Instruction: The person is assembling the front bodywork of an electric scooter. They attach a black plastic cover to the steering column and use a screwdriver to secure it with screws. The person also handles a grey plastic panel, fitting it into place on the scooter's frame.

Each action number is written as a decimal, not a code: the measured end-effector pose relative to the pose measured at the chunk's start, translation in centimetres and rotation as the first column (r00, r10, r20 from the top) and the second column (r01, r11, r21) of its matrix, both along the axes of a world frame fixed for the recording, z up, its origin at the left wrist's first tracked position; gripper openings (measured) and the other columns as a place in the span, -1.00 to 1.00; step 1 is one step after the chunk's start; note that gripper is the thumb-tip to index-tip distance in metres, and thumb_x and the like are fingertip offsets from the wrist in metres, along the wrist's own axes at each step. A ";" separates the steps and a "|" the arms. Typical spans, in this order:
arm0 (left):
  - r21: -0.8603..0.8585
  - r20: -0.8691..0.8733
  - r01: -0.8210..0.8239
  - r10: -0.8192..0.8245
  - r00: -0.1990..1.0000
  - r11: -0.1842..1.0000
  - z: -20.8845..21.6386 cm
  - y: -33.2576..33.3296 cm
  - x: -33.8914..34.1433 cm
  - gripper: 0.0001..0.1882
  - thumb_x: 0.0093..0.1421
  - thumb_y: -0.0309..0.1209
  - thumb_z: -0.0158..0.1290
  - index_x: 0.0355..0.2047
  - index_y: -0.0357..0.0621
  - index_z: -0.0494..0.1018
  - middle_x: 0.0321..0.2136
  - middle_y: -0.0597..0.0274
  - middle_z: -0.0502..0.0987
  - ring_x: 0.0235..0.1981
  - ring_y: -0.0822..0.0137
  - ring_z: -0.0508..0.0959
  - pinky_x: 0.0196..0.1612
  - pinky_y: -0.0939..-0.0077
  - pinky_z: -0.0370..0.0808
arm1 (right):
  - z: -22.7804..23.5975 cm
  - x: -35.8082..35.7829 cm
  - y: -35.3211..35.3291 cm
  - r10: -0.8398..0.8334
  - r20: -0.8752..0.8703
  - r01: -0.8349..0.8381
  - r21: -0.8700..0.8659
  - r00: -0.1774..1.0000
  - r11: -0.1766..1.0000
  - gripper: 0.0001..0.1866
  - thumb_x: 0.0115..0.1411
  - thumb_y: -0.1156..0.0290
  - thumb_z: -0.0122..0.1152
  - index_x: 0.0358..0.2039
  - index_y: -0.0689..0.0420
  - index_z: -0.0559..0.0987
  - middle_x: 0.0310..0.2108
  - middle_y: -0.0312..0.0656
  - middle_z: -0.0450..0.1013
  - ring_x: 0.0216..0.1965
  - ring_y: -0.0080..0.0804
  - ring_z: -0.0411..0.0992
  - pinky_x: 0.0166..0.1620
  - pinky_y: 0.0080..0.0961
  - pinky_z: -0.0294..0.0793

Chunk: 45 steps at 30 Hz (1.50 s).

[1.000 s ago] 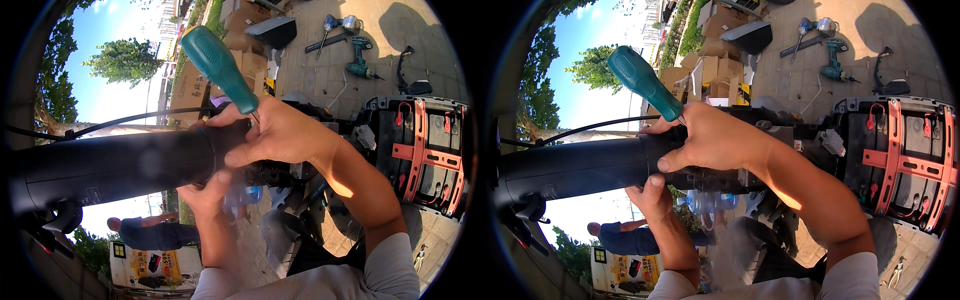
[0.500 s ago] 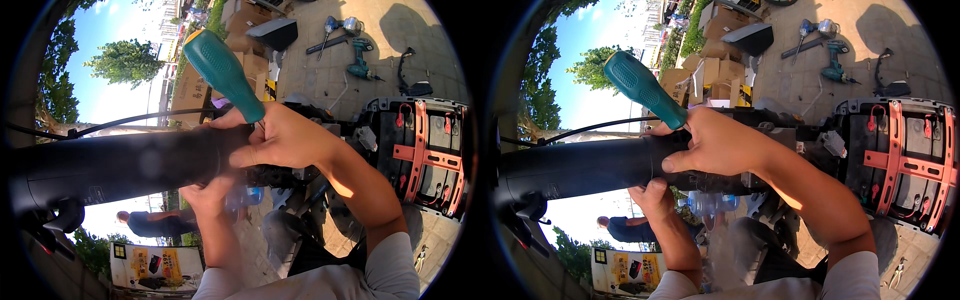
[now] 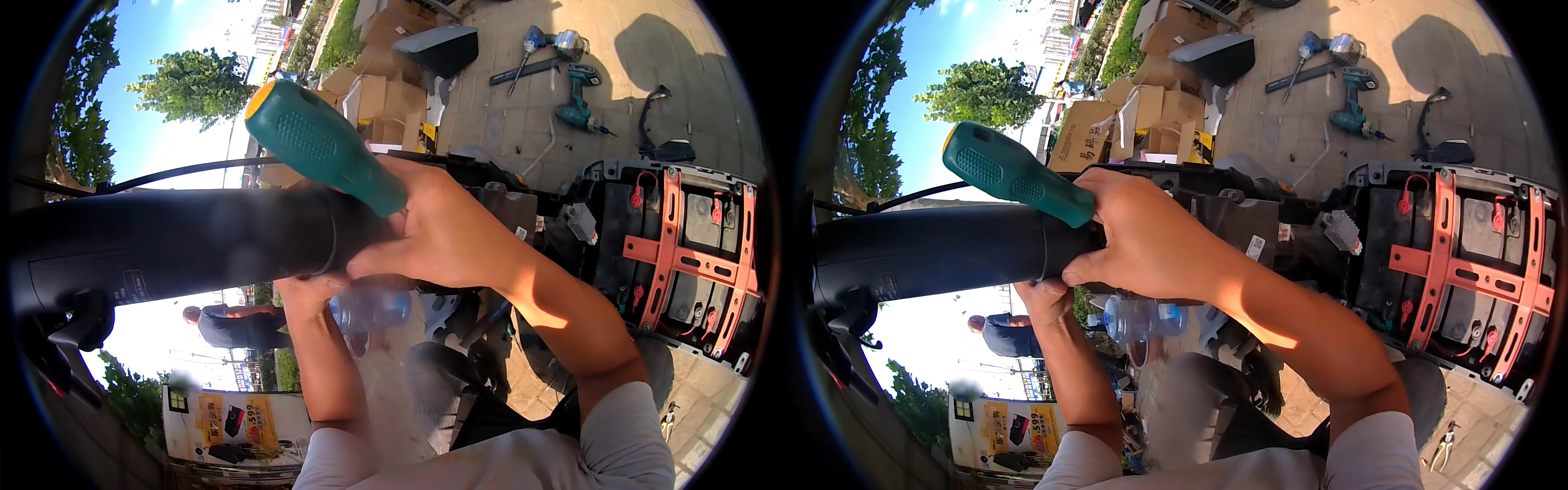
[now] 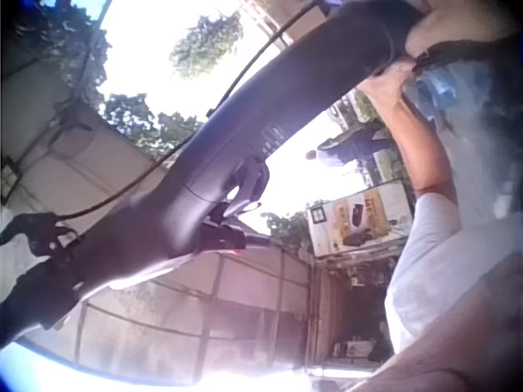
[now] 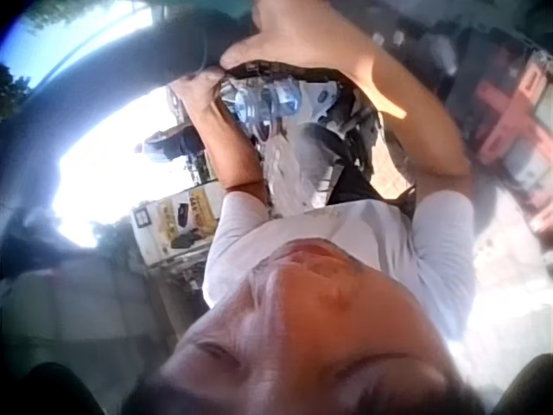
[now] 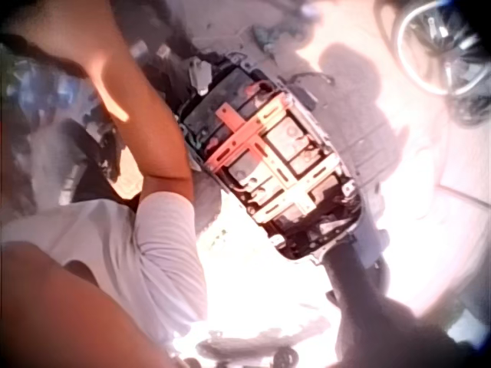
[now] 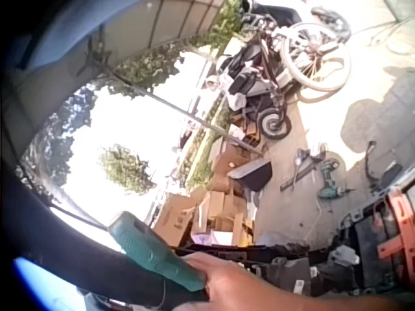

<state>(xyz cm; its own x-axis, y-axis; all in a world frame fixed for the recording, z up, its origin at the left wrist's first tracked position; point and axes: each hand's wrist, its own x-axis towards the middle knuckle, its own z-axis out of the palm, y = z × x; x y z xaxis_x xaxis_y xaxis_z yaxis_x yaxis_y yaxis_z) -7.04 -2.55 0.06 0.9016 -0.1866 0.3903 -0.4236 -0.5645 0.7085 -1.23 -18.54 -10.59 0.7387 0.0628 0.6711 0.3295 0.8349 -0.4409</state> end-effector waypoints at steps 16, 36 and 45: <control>-0.367 -0.120 0.251 -0.313 0.942 0.896 0.2 0.4 0.9 0.01 -0.22 -0.21 0.51 0.20 -0.36 0.27 0.10 0.02 0.46 0.12 0.16 0.48 0.19 0.31 0.40 | 1.5 -3.3 -5.7 -0.292 -0.261 0.180 -0.379 0.920 0.908 -0.67 0.18 0.29 0.39 -0.22 0.32 0.58 -0.46 -0.27 0.54 -0.42 -0.57 0.47 -0.33 -0.59 0.41; -0.442 -0.052 0.686 -0.780 0.624 0.578 3.3 -2.1 6.1 -0.52 -0.02 -0.31 0.35 -0.14 -0.31 0.50 -0.33 0.21 0.59 -0.37 0.42 0.58 -0.29 0.48 0.55 | 11.1 -13.4 -2.0 -0.972 0.004 0.748 -0.640 0.234 0.177 -0.55 0.15 0.01 0.38 -0.33 0.22 0.60 -0.56 -0.36 0.42 -0.51 -0.67 0.31 -0.44 -0.62 0.29; -0.220 0.373 0.407 -0.309 0.875 0.887 1.8 -3.5 2.4 -0.25 -0.10 -0.01 0.37 -0.08 -0.39 0.45 -0.24 -0.02 0.63 -0.23 0.15 0.65 -0.12 0.34 0.53 | 2.4 -22.2 -4.7 -0.896 0.122 0.459 -0.883 0.426 0.099 -0.61 0.17 0.12 0.39 -0.31 0.24 0.61 -0.49 -0.35 0.47 -0.39 -0.64 0.38 -0.29 -0.58 0.39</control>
